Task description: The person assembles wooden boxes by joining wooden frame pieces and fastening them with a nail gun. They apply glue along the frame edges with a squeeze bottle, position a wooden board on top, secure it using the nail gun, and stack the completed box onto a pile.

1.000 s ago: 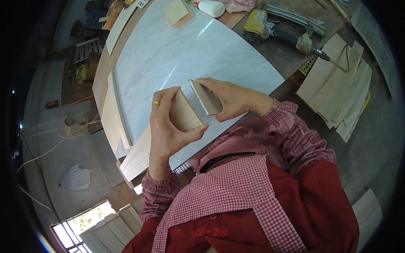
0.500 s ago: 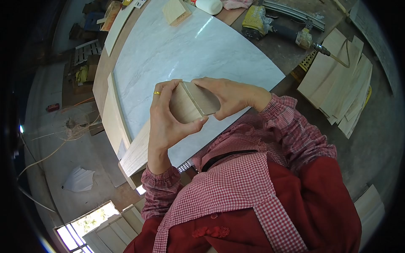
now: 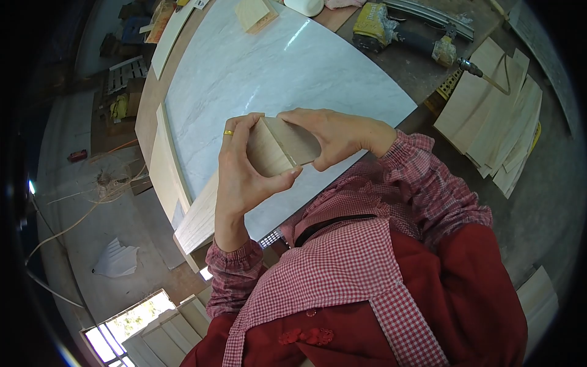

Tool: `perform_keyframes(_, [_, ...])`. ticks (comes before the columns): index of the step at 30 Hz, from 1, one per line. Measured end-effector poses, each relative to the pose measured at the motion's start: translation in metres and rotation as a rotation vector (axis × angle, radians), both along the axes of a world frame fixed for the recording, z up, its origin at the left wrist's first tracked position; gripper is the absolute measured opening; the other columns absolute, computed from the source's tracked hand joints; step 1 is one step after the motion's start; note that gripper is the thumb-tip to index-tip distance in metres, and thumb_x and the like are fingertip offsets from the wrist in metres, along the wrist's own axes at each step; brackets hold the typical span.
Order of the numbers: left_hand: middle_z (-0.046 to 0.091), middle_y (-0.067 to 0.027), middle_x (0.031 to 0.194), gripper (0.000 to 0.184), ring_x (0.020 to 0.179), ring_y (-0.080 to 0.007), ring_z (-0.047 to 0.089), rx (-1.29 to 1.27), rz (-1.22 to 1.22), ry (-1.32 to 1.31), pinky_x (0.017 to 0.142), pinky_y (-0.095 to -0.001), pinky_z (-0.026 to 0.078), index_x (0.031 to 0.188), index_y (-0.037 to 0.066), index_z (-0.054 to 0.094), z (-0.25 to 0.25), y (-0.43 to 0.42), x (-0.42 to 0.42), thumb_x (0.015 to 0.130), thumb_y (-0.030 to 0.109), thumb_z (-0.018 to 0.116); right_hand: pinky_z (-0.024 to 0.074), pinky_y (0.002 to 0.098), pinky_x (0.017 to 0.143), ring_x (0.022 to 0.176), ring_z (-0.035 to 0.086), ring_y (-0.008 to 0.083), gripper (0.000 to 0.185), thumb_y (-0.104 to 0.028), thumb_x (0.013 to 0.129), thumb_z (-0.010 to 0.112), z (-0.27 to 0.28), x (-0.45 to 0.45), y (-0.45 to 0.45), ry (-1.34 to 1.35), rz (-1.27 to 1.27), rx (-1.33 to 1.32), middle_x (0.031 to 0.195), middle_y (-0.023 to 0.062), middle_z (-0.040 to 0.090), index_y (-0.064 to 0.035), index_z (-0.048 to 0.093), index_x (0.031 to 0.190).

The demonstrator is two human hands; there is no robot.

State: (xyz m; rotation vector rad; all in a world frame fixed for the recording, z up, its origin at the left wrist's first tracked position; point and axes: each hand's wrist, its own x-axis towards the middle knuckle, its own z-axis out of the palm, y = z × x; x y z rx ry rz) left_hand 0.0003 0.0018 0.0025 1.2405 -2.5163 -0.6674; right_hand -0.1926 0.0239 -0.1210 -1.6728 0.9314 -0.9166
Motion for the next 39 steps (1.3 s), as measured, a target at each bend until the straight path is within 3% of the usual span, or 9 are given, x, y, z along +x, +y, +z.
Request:
perform_keyframes(4, [0.056,-0.0167,0.120,0.090,0.095,-0.0306,0.054,0.010,0.013,0.006,0.088,-0.0412,0.046,0.129,0.002,0.056,0.000,0.000,0.001,0.052,0.029,0.093,0.0492,0.0446,0.100,0.117,0.060,0.0377,0.104,-0.019,0.056,0.086,-0.001,-0.002,-0.003,0.014,0.004,0.003,0.139,0.0173,0.058,-0.0026,0.041,0.149])
perform_keyframes(9, [0.055,-0.0171,0.121,0.093,0.097,-0.0308,0.055,0.018,-0.023,-0.006,0.090,-0.0416,0.045,0.133,0.002,0.053,-0.002,-0.001,0.004,0.054,0.031,0.093,0.0414,0.0463,0.110,0.123,0.058,0.0336,0.110,-0.038,0.055,0.094,-0.007,-0.015,-0.012,-0.191,0.106,0.208,0.141,0.0166,0.059,-0.0032,0.048,0.148])
perform_keyframes(15, [0.055,-0.0175,0.123,0.096,0.098,-0.0316,0.055,0.032,-0.090,0.028,0.091,-0.0426,0.045,0.135,0.002,0.050,0.000,-0.006,0.008,0.054,0.031,0.093,0.0390,0.0461,0.112,0.122,0.058,0.0352,0.109,-0.052,0.057,0.092,0.000,-0.005,-0.009,-0.228,0.031,0.259,0.139,0.0180,0.060,-0.0027,0.052,0.146])
perform_keyframes(34, [0.057,-0.0161,0.120,0.092,0.097,-0.0313,0.055,0.008,-0.004,-0.004,0.091,-0.0426,0.044,0.132,0.003,0.053,-0.005,0.000,0.006,0.052,0.028,0.091,0.0481,0.0429,0.099,0.112,0.062,0.0319,0.097,-0.048,0.058,0.095,0.000,-0.010,-0.014,-0.154,0.106,0.278,0.127,0.0151,0.064,-0.0037,0.057,0.135])
perform_keyframes(39, [0.059,-0.0137,0.116,0.088,0.095,-0.0284,0.057,-0.019,-0.033,0.003,0.092,-0.0394,0.041,0.128,0.003,0.055,-0.003,0.000,0.002,0.051,0.028,0.090,0.0469,0.0384,0.101,0.118,0.059,0.0306,0.069,-0.038,0.081,0.082,-0.006,-0.050,-0.011,0.006,-0.406,-0.187,0.132,0.0148,0.062,-0.0036,0.058,0.136])
